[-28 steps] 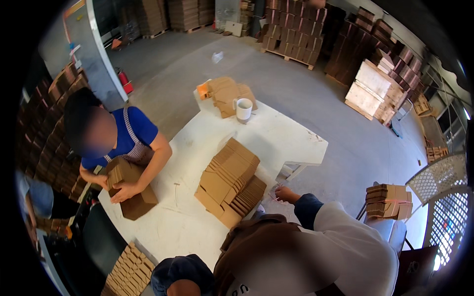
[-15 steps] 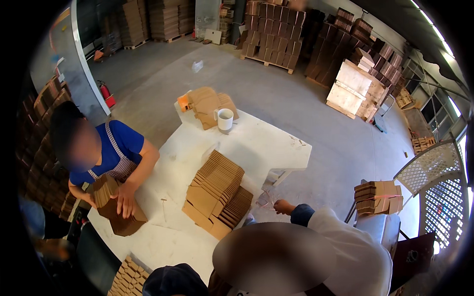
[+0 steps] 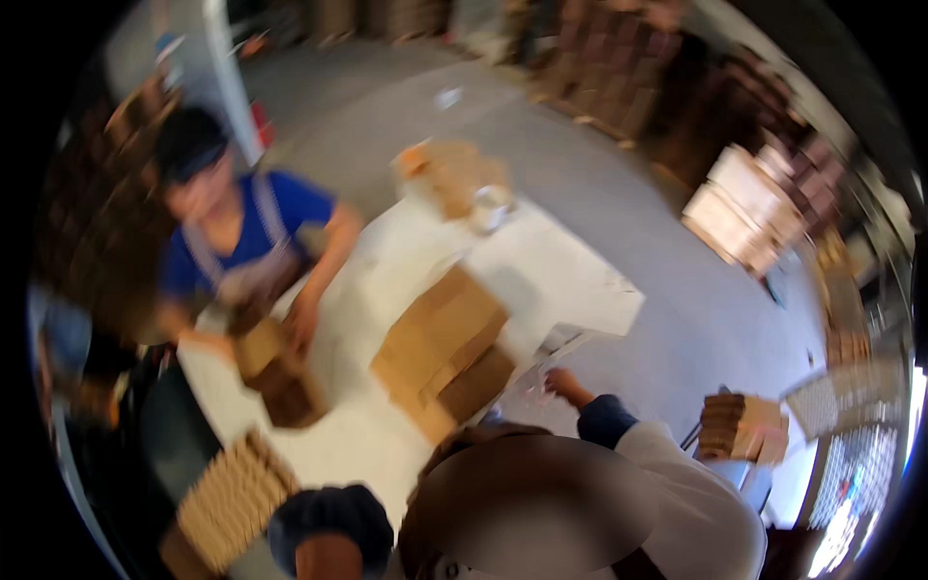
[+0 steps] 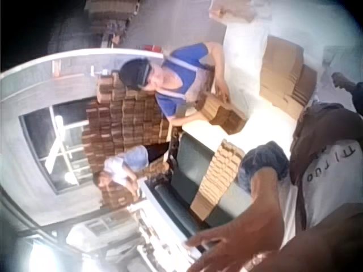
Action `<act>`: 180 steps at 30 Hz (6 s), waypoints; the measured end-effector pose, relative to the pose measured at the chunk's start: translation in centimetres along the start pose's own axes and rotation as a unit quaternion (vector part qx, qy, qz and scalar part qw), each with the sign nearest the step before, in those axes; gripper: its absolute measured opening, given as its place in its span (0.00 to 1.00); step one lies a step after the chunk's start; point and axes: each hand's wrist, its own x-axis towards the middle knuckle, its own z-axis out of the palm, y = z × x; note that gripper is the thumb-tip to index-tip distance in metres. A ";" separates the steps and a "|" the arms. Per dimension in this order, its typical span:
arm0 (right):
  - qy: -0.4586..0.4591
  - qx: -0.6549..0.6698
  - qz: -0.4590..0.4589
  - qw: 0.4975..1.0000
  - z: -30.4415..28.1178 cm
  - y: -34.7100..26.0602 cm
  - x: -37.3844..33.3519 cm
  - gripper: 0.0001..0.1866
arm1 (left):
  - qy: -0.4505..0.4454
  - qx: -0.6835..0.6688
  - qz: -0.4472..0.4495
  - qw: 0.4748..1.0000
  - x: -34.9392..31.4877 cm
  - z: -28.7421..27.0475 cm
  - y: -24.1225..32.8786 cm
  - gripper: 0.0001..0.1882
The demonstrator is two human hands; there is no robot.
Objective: The person gathers stacks of flat cardboard pieces, places them into a strapping machine, and secures them with pink straps. The person then carries the bundled cardboard to a storage area and stacks it with other bundles.
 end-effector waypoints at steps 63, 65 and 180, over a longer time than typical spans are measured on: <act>0.418 0.384 0.130 0.813 -7.2 10.4 -55.8 0.34 | -0.006 0.162 -0.934 0.319 -37.0 -23.5 -17.8 0.40; 0.447 0.434 0.162 0.765 -6.2 11.6 -61.6 0.35 | -0.028 0.046 -0.959 0.278 -40.3 -24.0 -24.2 0.44; 0.645 0.333 0.593 0.348 18.9 30.6 -75.8 0.39 | -0.110 -0.091 -0.898 0.415 -81.8 8.3 -53.0 0.45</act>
